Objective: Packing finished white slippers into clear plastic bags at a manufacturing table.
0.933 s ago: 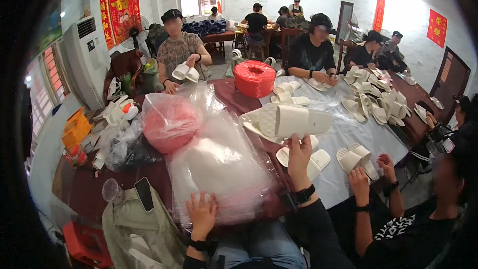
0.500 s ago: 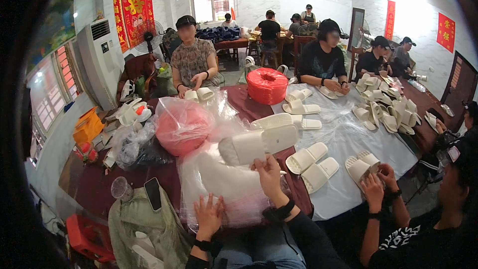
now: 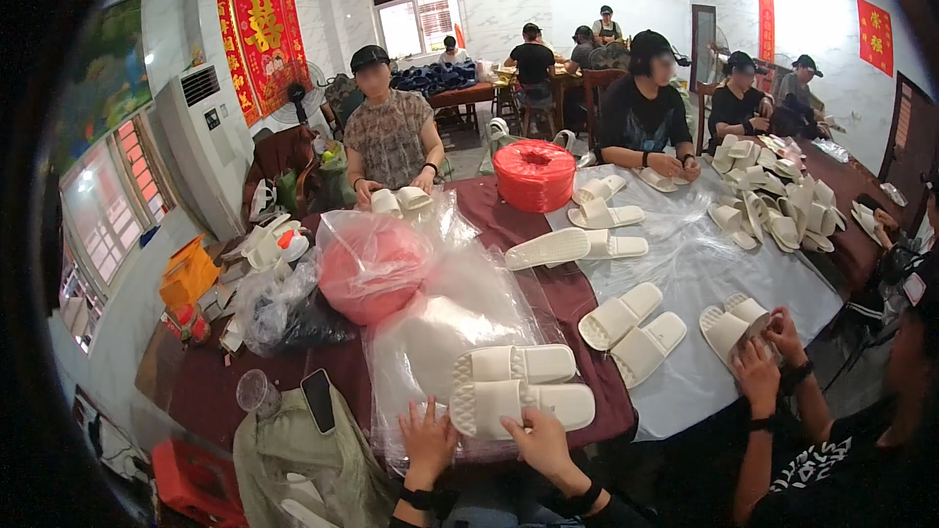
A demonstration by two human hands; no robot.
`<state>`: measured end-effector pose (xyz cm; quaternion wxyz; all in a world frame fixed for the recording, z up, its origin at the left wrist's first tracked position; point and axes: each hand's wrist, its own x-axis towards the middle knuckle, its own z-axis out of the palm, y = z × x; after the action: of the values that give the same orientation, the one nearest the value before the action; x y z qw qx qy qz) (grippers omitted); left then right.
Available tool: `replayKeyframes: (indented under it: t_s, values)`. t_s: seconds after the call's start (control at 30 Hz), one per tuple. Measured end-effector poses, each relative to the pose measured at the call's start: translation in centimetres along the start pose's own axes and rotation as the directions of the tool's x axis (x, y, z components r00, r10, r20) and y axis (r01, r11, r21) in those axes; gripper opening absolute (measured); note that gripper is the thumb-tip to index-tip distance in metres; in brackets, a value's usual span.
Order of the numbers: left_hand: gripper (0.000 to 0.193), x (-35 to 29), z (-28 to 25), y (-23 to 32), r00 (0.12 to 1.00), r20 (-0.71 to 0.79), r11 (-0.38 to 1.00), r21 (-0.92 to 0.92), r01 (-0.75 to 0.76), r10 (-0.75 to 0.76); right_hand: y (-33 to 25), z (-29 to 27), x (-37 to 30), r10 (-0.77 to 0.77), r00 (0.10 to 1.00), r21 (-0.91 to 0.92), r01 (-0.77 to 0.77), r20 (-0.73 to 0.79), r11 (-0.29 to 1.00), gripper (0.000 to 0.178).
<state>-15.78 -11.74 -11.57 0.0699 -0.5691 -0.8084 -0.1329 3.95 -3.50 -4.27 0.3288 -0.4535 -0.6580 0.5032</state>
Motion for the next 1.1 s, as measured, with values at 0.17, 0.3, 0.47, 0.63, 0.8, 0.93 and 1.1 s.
replayKeyframes:
  t_s: [0.17, 0.3, 0.47, 0.63, 0.8, 0.93, 1.1]
  values:
    - [0.042, -0.5, 1.5, -1.3, 0.998, -0.030, 0.998, -0.032, -0.051, 0.050, 1.2, 1.8, 0.6, -0.207, 0.978, -0.236, 0.204, 0.016, 0.950, 0.032]
    - [0.043, -0.3, 1.3, -1.2, 0.997, -0.038, 0.997, 0.035, -0.072, 0.073, 1.0, 2.5, 1.3, -0.207, 0.977, -0.266, 0.186, -0.055, 0.946, 0.028]
    - [0.043, -0.1, -0.6, -0.4, 0.994, 0.092, 0.993, 0.103, -0.063, 0.053, 0.3, 2.8, 3.0, -0.115, 0.993, -0.428, 0.115, 0.025, 0.897, 0.071]
    - [0.048, -0.2, 0.1, -0.9, 0.997, -0.009, 0.993, 0.087, -0.081, 0.083, 1.2, 2.9, 4.5, -0.207, 0.978, -0.292, 0.199, 0.002, 0.935, 0.092]
    - [0.053, -0.1, -1.0, -0.3, 0.994, 0.051, 0.992, 0.080, -0.099, 0.095, 4.1, 3.1, 7.4, -0.102, 0.971, 0.151, 0.070, 0.216, 0.986, 0.091]
    - [0.058, -0.2, -1.6, -0.7, 0.992, 0.099, 0.993, 0.078, -0.091, 0.083, 4.3, 5.2, 6.4, -0.274, 0.959, 0.336, 0.236, 0.071, 0.912, 0.086]
    - [0.057, 0.2, -2.2, -0.2, 0.987, 0.118, 0.994, 0.013, -0.110, 0.108, 4.4, 4.9, 6.3, -0.010, 0.999, 0.615, -0.017, 0.040, 0.789, 0.071]
